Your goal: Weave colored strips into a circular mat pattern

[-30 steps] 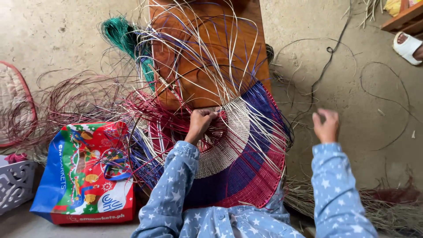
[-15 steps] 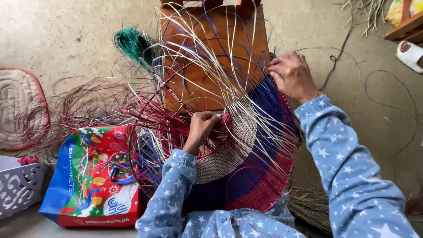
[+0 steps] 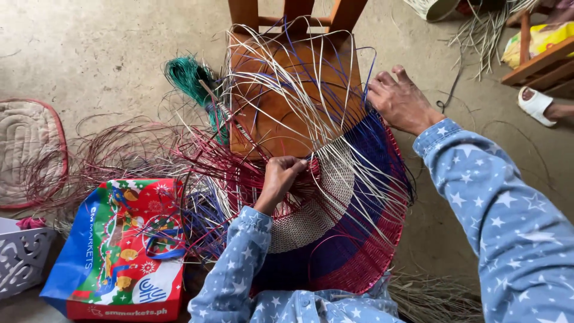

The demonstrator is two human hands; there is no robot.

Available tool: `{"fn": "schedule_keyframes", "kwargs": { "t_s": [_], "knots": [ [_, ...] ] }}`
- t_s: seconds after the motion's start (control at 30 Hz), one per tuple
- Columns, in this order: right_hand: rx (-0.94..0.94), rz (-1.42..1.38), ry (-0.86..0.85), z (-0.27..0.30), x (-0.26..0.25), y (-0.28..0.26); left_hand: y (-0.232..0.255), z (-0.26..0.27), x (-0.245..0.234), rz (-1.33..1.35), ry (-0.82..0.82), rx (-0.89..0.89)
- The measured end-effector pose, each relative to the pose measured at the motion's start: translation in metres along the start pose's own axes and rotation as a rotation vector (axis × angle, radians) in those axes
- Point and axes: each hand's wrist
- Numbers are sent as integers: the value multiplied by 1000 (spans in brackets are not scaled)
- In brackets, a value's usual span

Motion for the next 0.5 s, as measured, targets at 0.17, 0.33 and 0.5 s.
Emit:
{"fn": "schedule_keyframes", "kwargs": {
  "t_s": [0.17, 0.33, 0.5],
  "knots": [
    [27, 215, 1, 2, -22, 22, 20, 6, -16, 107, -61, -9],
    [258, -280, -40, 72, -84, 3, 19, 12, -23, 151, -42, 43],
    [472, -557, -98, 201, -112, -42, 35, 27, -34, 250, -48, 81]
  ]
}}
Point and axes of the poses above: each hand's wrist, its own z-axis away from the middle knuckle, its own x-axis out of the palm, y = z × x, and after that the axes turned 9 degrees about x, right-handed
